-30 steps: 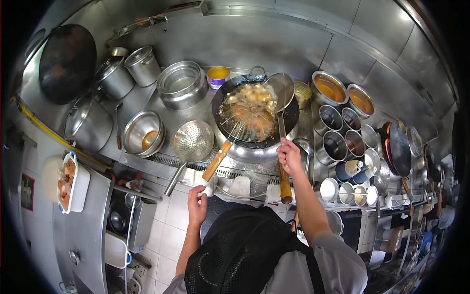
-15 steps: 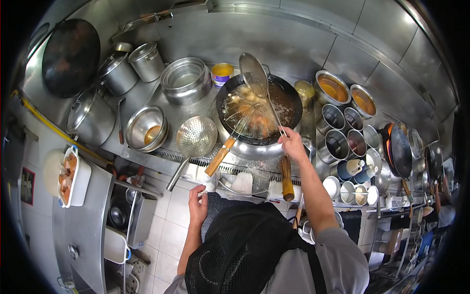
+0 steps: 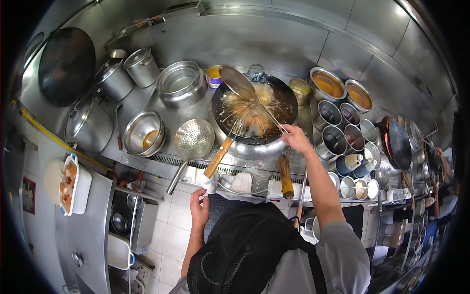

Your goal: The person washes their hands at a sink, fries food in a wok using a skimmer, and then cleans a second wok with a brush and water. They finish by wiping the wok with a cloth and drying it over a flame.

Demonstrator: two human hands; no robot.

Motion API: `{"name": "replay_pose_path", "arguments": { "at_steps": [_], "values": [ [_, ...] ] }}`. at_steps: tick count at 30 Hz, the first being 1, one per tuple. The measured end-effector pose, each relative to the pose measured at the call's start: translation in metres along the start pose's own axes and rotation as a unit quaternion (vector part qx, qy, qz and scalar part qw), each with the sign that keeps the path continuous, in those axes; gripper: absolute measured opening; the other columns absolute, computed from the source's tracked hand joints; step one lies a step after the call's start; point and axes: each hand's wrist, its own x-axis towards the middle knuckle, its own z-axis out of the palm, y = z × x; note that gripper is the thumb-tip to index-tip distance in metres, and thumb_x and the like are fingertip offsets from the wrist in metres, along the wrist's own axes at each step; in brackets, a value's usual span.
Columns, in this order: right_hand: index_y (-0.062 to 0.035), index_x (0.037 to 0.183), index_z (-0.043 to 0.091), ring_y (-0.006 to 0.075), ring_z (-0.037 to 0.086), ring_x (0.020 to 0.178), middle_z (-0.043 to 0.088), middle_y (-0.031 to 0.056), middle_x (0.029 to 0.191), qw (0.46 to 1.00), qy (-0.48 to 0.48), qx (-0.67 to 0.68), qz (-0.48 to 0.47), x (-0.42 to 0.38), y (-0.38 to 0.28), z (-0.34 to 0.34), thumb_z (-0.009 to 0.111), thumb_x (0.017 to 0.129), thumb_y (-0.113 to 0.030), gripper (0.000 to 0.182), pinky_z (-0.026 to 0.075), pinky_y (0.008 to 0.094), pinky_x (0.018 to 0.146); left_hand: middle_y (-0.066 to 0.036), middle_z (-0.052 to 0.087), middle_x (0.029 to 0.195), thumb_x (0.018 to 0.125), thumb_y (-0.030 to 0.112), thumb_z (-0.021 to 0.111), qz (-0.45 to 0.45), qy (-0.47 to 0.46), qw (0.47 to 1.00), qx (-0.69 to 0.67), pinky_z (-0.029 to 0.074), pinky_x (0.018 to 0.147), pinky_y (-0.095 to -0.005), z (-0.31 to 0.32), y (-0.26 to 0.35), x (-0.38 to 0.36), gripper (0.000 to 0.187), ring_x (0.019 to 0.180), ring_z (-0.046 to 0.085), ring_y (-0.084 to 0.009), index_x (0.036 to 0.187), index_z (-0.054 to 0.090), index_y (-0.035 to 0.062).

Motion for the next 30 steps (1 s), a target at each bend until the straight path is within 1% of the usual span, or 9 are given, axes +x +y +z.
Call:
{"name": "replay_pose_path", "arguments": {
  "at_steps": [3,7,15,16,17,19,20,22,30],
  "values": [
    [-0.0033,0.126,0.066,0.0201,0.066,0.070,0.071,0.0129,0.082,0.986,0.069,-0.139,-0.062,-0.002,0.008,-0.002,0.057,0.081,-0.008,0.046,0.052,0.0338,0.072,-0.013,0.058,0.123,0.093,0.000,0.058,0.004,0.004,1.000,-0.002,0.056,0.087,-0.0345,0.000,0.001,0.001,0.025,0.114,0.059,-0.0246,0.119,0.060,0.0033],
    [-0.0021,0.125,0.066,0.0230,0.068,0.076,0.071,0.0149,0.083,0.983,0.122,-0.121,-0.073,-0.017,0.005,0.001,0.056,0.081,-0.008,0.046,0.052,0.0349,0.077,-0.012,0.057,0.123,0.094,0.000,0.058,-0.003,0.004,1.000,-0.003,0.055,0.087,-0.0345,-0.001,-0.004,-0.001,0.024,0.114,0.059,-0.0244,0.118,0.060,0.0036],
    [-0.0055,0.130,0.064,0.0084,0.056,0.063,0.067,0.0027,0.077,0.992,-0.049,0.108,0.053,-0.007,-0.009,-0.009,0.056,0.085,-0.009,0.046,0.047,0.0279,0.061,-0.012,0.057,0.123,0.094,0.001,0.058,-0.001,-0.009,1.000,-0.002,0.055,0.087,-0.0349,0.007,0.003,0.001,0.024,0.114,0.059,-0.0252,0.118,0.060,0.0039],
    [-0.0042,0.128,0.065,0.0190,0.066,0.071,0.072,0.0116,0.086,0.999,-0.035,0.022,0.017,-0.001,0.001,-0.006,0.057,0.084,-0.007,0.046,0.052,0.0337,0.069,-0.012,0.057,0.123,0.094,0.001,0.058,0.002,-0.008,1.000,-0.002,0.055,0.087,-0.0351,0.007,0.005,0.003,0.024,0.114,0.059,-0.0253,0.118,0.060,0.0041],
    [-0.0042,0.128,0.065,0.0190,0.066,0.071,0.072,0.0116,0.086,0.999,-0.034,0.023,0.017,0.002,0.010,-0.005,0.057,0.084,-0.007,0.046,0.052,0.0337,0.069,-0.012,0.057,0.123,0.094,0.001,0.058,0.003,-0.008,1.000,-0.001,0.055,0.087,-0.0351,0.007,0.007,0.005,0.024,0.114,0.059,-0.0253,0.118,0.060,0.0041],
    [-0.0026,0.126,0.065,0.0350,0.070,0.090,0.071,0.0239,0.102,0.987,0.051,-0.128,-0.087,0.002,0.025,-0.004,0.056,0.082,-0.006,0.045,0.053,0.0419,0.082,-0.012,0.057,0.124,0.095,0.001,0.058,0.012,-0.008,1.000,0.002,0.054,0.088,-0.0354,0.005,0.009,0.006,0.025,0.115,0.059,-0.0253,0.119,0.060,0.0044],
    [-0.0026,0.126,0.065,0.0350,0.070,0.090,0.071,0.0239,0.102,0.987,0.050,-0.127,-0.088,-0.003,0.025,-0.004,0.056,0.082,-0.006,0.045,0.053,0.0419,0.082,-0.012,0.057,0.124,0.095,0.001,0.058,0.011,-0.007,1.000,0.002,0.054,0.088,-0.0354,0.004,0.008,0.005,0.025,0.115,0.059,-0.0253,0.119,0.060,0.0044],
    [-0.0015,0.125,0.064,0.0442,0.064,0.106,0.065,0.0309,0.112,0.982,0.104,-0.110,-0.109,-0.016,0.027,-0.006,0.056,0.081,-0.006,0.045,0.049,0.0470,0.092,-0.012,0.057,0.124,0.095,0.001,0.058,0.012,-0.005,1.000,0.007,0.054,0.088,-0.0355,0.002,0.005,0.005,0.025,0.116,0.059,-0.0254,0.120,0.060,0.0044],
    [-0.0009,0.128,0.061,0.0434,0.068,0.093,0.067,0.0306,0.104,0.978,0.200,-0.066,-0.007,-0.069,0.032,-0.001,0.057,0.084,-0.007,0.045,0.052,0.0451,0.085,-0.008,0.057,0.127,0.097,0.005,0.058,0.024,-0.016,0.999,-0.015,0.053,0.089,-0.0331,0.007,0.009,0.020,0.023,0.117,0.057,-0.0208,0.120,0.060,0.0068]
  ]
}}
